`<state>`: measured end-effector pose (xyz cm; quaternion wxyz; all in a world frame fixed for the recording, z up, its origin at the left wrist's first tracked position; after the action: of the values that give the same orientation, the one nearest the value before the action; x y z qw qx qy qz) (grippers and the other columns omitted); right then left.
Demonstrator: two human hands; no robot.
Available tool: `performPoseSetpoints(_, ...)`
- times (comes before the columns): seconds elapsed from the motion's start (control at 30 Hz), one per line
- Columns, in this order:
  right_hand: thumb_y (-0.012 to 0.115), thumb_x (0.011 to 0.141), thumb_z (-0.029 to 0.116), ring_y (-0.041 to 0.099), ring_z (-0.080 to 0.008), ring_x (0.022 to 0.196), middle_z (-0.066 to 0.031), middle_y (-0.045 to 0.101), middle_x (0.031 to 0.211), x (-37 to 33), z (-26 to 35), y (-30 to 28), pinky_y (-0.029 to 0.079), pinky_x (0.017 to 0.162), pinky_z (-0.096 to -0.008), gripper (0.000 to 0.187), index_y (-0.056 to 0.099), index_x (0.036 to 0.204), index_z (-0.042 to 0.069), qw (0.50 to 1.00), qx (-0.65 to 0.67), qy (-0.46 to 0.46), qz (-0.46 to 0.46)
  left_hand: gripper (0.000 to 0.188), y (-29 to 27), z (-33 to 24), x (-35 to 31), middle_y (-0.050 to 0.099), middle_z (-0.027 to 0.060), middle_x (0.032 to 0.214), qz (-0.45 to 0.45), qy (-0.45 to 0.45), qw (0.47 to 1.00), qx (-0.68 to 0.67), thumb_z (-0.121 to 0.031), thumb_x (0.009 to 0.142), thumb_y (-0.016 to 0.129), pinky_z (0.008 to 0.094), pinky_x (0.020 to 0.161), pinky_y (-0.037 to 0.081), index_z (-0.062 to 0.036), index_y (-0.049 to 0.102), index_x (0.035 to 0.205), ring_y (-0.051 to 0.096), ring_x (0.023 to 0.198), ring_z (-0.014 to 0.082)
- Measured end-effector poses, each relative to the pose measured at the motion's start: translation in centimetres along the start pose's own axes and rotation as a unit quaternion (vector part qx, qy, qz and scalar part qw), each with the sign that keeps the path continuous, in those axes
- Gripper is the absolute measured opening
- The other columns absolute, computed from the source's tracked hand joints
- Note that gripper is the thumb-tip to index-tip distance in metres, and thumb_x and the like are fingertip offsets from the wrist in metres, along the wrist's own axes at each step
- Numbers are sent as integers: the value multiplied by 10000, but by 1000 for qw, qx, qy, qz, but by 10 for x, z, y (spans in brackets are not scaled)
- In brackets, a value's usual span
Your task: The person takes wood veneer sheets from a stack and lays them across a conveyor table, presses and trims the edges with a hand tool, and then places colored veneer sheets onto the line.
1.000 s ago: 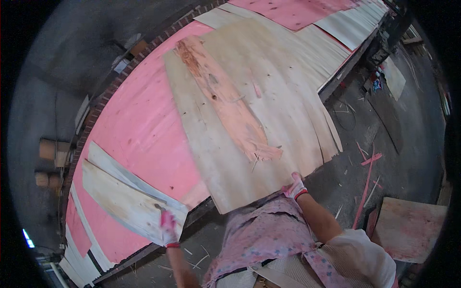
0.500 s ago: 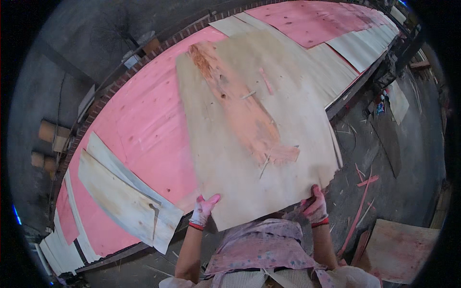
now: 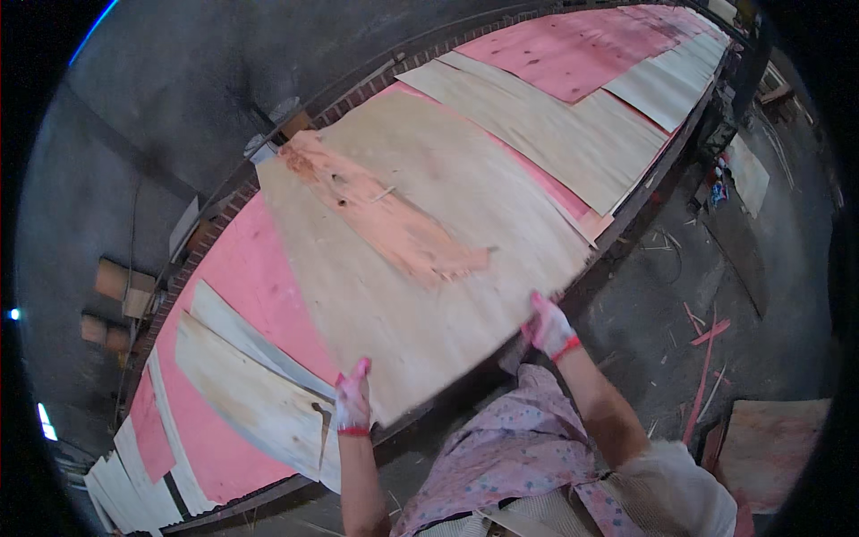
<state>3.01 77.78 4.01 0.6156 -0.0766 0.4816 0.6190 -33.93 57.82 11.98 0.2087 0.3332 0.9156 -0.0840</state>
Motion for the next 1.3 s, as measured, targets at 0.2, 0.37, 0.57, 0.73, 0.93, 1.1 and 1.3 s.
performPoseSetpoints(0.2,661,815,292,551,-262,611,-71,572,765,62,18,17,459,463,-425,351,485,1054,106,999,-19,-38,28,402,15,48,92,625,118,1044,136,25,990,13,-288,858,640,315,937,401,26,591,1105,577,1001,199)
performPoseSetpoints(0.37,586,872,291,606,-241,668,-64,645,869,21,4,-17,495,520,-353,229,550,1030,129,991,109,-76,-26,307,-24,125,73,603,48,821,-9,93,990,106,-250,837,673,341,660,484,10,581,972,585,733,167)
performPoseSetpoints(0.57,600,851,345,493,-279,528,-92,577,752,110,-4,-77,419,468,-398,301,528,1003,95,997,51,-4,-54,255,40,97,79,632,41,803,-7,-66,992,108,-227,780,732,298,681,486,-5,654,880,576,717,132)
performPoseSetpoints(0.73,646,818,342,495,-282,594,-109,532,914,112,-12,-61,449,495,-408,410,441,1048,72,998,11,36,-48,394,2,118,87,667,112,915,-115,-6,973,199,-235,729,769,266,783,470,58,651,965,596,823,149)
performPoseSetpoints(0.93,618,833,367,508,-248,732,-64,548,923,116,-14,-95,444,502,-397,314,486,1037,168,996,49,51,-56,474,69,47,25,609,86,920,-154,163,960,168,-208,731,763,302,800,469,101,557,1027,561,833,171)
performPoseSetpoints(1.1,571,849,366,558,-254,746,-52,608,915,154,-42,-46,451,547,-409,296,562,1043,143,986,53,146,56,477,26,52,70,613,93,935,-239,171,920,258,-215,735,758,310,780,477,69,530,1043,555,829,176)
performPoseSetpoints(1.3,540,833,339,553,-301,725,-126,567,1025,151,-43,-45,486,583,-472,433,504,1161,58,978,1,157,-140,445,58,42,103,642,124,894,-42,-8,986,161,-290,769,735,340,676,525,50,546,986,611,780,195)
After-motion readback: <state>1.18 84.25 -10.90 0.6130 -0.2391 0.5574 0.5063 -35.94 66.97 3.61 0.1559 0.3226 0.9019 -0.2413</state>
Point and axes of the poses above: each hand's wrist, its own x-axis towards the middle knuckle, its own y-axis out of the palm, z = x × y, the point moved 7 cm from there along x, towards the middle knuckle
